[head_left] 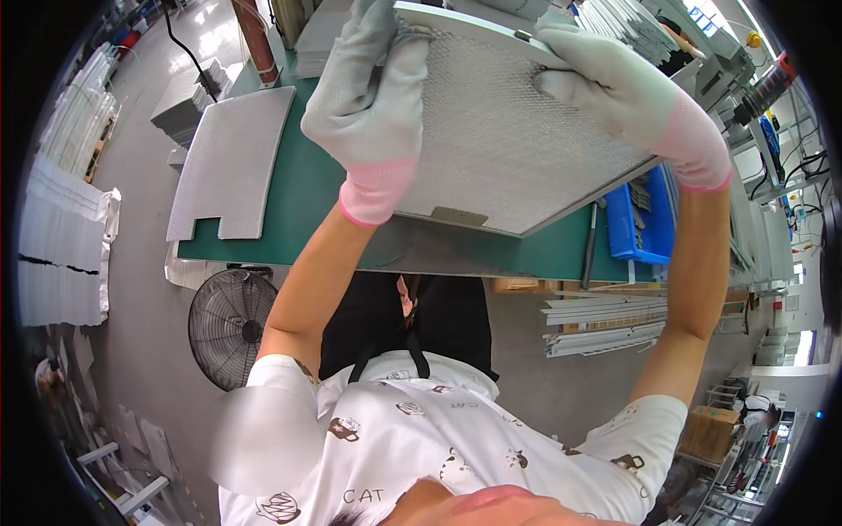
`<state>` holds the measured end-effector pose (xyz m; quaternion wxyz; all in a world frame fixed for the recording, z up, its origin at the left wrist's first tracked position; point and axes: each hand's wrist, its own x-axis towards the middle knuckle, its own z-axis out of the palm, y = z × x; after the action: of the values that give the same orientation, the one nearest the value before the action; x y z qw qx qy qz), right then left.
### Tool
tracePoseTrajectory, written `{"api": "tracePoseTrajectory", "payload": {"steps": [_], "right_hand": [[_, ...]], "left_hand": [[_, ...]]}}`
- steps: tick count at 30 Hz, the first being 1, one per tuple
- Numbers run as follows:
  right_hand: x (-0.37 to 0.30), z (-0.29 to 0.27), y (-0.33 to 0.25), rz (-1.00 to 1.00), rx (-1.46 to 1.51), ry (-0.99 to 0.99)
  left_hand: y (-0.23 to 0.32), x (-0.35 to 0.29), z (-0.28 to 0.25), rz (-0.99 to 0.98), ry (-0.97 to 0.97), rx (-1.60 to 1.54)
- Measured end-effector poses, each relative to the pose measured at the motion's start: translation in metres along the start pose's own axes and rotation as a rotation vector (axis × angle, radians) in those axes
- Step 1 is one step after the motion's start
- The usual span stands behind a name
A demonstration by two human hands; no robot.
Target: Assembling metal mesh filters by inserting the mesh into a frame and securing parts.
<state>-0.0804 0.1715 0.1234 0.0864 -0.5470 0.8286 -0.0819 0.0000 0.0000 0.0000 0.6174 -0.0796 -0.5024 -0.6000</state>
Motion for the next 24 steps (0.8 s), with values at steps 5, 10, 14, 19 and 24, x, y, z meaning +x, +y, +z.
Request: {"api": "tracePoseTrajectory", "payload": {"steps": [5,10,14,19,24], "right_hand": [[0.009,-0.004,-0.007,-0.221,-0.715,0.206],[0.028,-0.008,-0.059,-0.013,0.051,0.233],[0.029,-0.008,-0.058,-0.003,0.079,0.239],[0.035,-0.019,-0.055,-0.087,-0.191,0.153],[0.039,-0.022,-0.05,-0.225,-0.194,0.097]], "left_hand": [[-0.01,0.013,-0.009,-0.203,0.003,-0.018],[-0.004,0.018,-0.016,-0.29,-0.041,-0.108],[-0.005,0.02,-0.018,-0.344,-0.083,-0.165],[-0.013,0.023,-0.027,-0.444,-0.187,-0.39],[-0.019,0.027,-0.036,-0.346,-0.253,-0.418]]}}
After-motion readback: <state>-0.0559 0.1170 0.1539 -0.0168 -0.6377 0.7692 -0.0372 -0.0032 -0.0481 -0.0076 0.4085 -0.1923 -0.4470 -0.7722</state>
